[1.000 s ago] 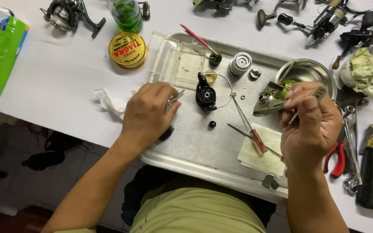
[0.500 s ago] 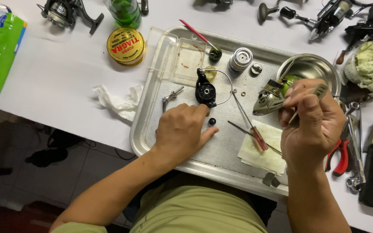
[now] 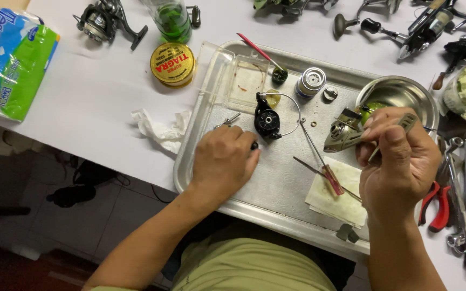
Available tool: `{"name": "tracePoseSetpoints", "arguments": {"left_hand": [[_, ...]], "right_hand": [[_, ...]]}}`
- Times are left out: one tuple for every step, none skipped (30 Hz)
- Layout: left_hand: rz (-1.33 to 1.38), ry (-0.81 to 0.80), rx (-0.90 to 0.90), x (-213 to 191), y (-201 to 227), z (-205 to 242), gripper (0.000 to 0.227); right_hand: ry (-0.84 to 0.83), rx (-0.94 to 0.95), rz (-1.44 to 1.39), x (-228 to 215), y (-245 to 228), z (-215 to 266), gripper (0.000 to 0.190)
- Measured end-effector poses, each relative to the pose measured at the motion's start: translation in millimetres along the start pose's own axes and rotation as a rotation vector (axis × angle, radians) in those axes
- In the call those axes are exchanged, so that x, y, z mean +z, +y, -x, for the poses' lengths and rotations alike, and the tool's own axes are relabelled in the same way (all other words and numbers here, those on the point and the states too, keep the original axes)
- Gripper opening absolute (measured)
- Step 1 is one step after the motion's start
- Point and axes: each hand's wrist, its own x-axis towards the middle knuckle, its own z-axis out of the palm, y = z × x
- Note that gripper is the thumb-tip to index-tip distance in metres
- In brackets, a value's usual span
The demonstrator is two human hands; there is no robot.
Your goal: Repairing and lubricating a fishing reel using small tools and grease
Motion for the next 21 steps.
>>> {"name": "tracePoseSetpoints", "arguments": {"left_hand": [[-0.004, -0.001, 0.003, -5, -7, 1, 0.022], [-0.050, 0.007, -0.020, -10, -14, 1, 0.021], [-0.096, 0.016, -0.043, -14, -20, 1, 0.020], [-0.096, 0.014, -0.037, -13, -25, 2, 0.020], [-0.088, 0.028, -0.036, -12, -30, 3, 0.022], [-0.077, 0.042, -0.033, -10, -34, 3, 0.023], [-0.074, 0.041, -0.025, -9, -34, 4, 0.023], [-0.065, 0.002, -0.027, -9, -34, 4, 0.028], [-0.057, -0.036, -0.029, -9, -34, 5, 0.033], [-0.054, -0.033, -0.023, -13, -31, 3, 0.033], [-0.045, -0.007, -0.011, -17, -28, 1, 0.036], [-0.033, 0.018, 0.001, -20, -25, -1, 0.040], [-0.026, 0.021, 0.009, -28, -21, -6, 0.040], [0.093, 0.040, 0.073, -36, -17, -13, 0.041], [0.211, 0.059, 0.138, -45, -12, -19, 0.043], [0.215, 0.069, 0.151, -47, -10, -30, 0.043], [0.394, -0.013, 0.164, -48, -7, -41, 0.040], [0.577, -0.109, 0.168, -50, -3, -46, 0.038], [0.584, -0.114, 0.172, -52, 2, -55, 0.038], [0.638, -0.255, 0.153, -54, 5, -67, 0.042], [0.690, -0.397, 0.134, -58, 9, -79, 0.047]], "right_hand": [[0.003, 0.000, -0.004, 0, 0, 0, 0.038], [0.010, -0.001, -0.002, 0, 0, -1, 0.036], [0.017, -0.003, 0.000, 0, 0, -1, 0.034], [0.023, -0.003, 0.000, 1, -2, -2, 0.034], [0.041, 0.016, -0.007, 3, -4, -2, 0.032], [0.060, 0.034, -0.010, 3, -6, -3, 0.030], [0.068, 0.033, -0.007, 2, -6, -3, 0.030], [0.053, 0.033, -0.006, 2, -6, -3, 0.032], [0.039, 0.034, -0.005, 1, -6, -4, 0.034], [0.044, 0.029, -0.002, 1, -5, -4, 0.034], [0.038, 0.026, -0.007, 0, -4, -5, 0.033], [0.035, 0.023, -0.009, -1, -3, -5, 0.033], [0.041, 0.019, -0.002, -3, 1, -4, 0.033], [0.014, -0.056, -0.005, -5, 5, -6, 0.035], [-0.013, -0.130, -0.006, -8, 9, -7, 0.038], [-0.004, -0.144, -0.001, -7, 7, -9, 0.038], [0.006, -0.093, -0.102, -6, 5, -10, 0.035], [0.015, -0.026, -0.204, -6, 3, -7, 0.033], [0.021, -0.025, -0.197, -6, -1, -5, 0.033], [0.004, -0.024, -0.264, -6, -4, -8, 0.031], [-0.014, -0.024, -0.331, -5, -7, -10, 0.030]]}}
